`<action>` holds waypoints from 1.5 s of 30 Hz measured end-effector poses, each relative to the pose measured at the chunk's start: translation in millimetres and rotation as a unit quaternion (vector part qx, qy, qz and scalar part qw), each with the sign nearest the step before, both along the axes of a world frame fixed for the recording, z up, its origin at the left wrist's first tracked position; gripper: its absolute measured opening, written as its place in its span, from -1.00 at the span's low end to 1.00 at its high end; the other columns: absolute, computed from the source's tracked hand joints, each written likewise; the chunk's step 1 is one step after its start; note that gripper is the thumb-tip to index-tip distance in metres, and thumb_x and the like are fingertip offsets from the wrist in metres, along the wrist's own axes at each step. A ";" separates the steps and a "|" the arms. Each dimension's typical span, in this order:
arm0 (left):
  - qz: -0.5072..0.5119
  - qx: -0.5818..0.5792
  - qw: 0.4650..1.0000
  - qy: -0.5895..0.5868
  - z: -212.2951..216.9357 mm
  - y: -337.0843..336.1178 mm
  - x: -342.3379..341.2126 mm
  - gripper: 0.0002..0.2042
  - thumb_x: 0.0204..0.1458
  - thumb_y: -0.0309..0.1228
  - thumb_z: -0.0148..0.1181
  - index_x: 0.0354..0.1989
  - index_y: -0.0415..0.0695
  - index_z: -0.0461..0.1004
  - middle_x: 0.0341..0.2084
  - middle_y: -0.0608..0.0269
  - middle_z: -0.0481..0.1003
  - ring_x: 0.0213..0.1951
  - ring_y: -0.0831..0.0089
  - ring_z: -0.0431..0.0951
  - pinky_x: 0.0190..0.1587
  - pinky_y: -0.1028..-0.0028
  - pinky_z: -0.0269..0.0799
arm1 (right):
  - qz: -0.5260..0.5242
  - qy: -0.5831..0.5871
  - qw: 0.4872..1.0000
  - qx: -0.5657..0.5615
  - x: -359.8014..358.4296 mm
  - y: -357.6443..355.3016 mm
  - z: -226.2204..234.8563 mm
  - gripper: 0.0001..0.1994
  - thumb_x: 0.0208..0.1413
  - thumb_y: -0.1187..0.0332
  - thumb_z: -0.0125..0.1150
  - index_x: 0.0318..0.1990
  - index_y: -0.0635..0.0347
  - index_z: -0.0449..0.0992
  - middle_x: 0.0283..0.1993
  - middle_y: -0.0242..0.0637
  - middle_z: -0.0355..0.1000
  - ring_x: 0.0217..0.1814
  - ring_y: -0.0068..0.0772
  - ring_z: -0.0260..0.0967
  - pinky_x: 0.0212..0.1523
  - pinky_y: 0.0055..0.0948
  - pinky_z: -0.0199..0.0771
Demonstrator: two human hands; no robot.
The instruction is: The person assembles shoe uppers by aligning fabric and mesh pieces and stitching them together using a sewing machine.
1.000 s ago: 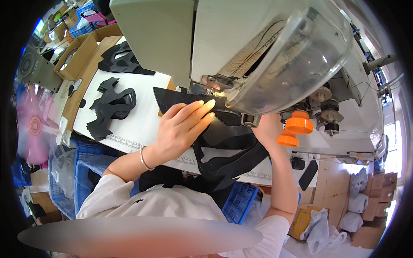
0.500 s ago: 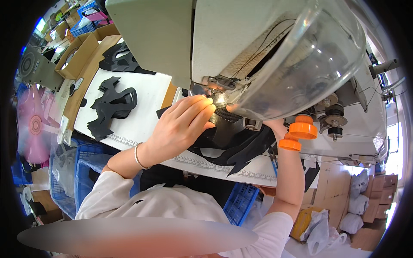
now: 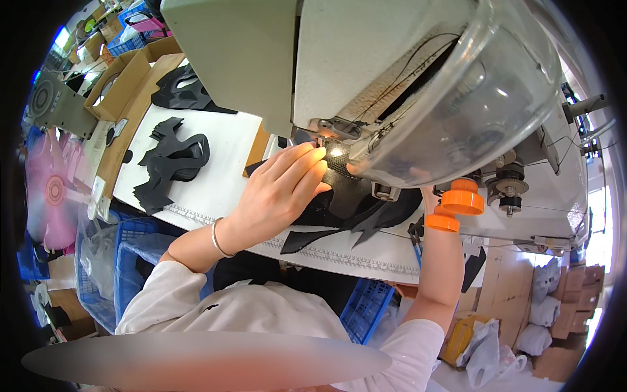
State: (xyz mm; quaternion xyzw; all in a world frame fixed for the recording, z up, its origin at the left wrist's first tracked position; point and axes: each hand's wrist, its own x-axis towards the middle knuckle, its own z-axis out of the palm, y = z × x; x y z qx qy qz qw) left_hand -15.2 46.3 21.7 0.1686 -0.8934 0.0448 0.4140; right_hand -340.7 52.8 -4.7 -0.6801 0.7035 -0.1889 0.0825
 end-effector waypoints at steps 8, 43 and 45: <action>-0.022 0.000 0.999 0.046 -7.0 -3.8 -1.2 -0.67 -0.20 -0.40 0.36 -0.26 -0.32 0.49 -0.24 0.13 0.43 -0.05 0.17 0.49 -0.09 0.30 0.51 | -0.054 0.041 0.996 -0.062 19.2 2.5 18.5 -0.67 0.24 0.27 0.12 0.02 0.34 0.38 -0.15 -0.12 0.50 -0.10 -0.31 0.47 0.00 -0.40 0.44; -0.018 0.437 0.861 0.261 -18.0 0.3 0.9 -0.78 0.00 -0.53 0.31 -0.17 -0.21 0.51 -0.49 0.41 0.43 -0.42 0.69 0.36 -0.35 0.68 0.31 | -0.134 -0.667 0.701 -0.213 182.9 97.7 -16.9 -0.85 0.13 0.56 0.18 -0.33 0.20 0.30 -0.46 -0.39 0.32 -0.48 -0.58 0.35 -0.36 -0.52 0.53; -0.020 0.455 0.856 0.245 -18.3 -0.9 1.5 -0.78 0.00 -0.53 0.31 -0.15 -0.21 0.50 -0.48 0.39 0.45 -0.42 0.69 0.38 -0.34 0.67 0.32 | -0.127 -0.662 0.709 -0.208 182.6 97.4 -17.2 -0.84 0.12 0.56 0.19 -0.29 0.20 0.29 -0.43 -0.39 0.30 -0.46 -0.59 0.34 -0.37 -0.52 0.52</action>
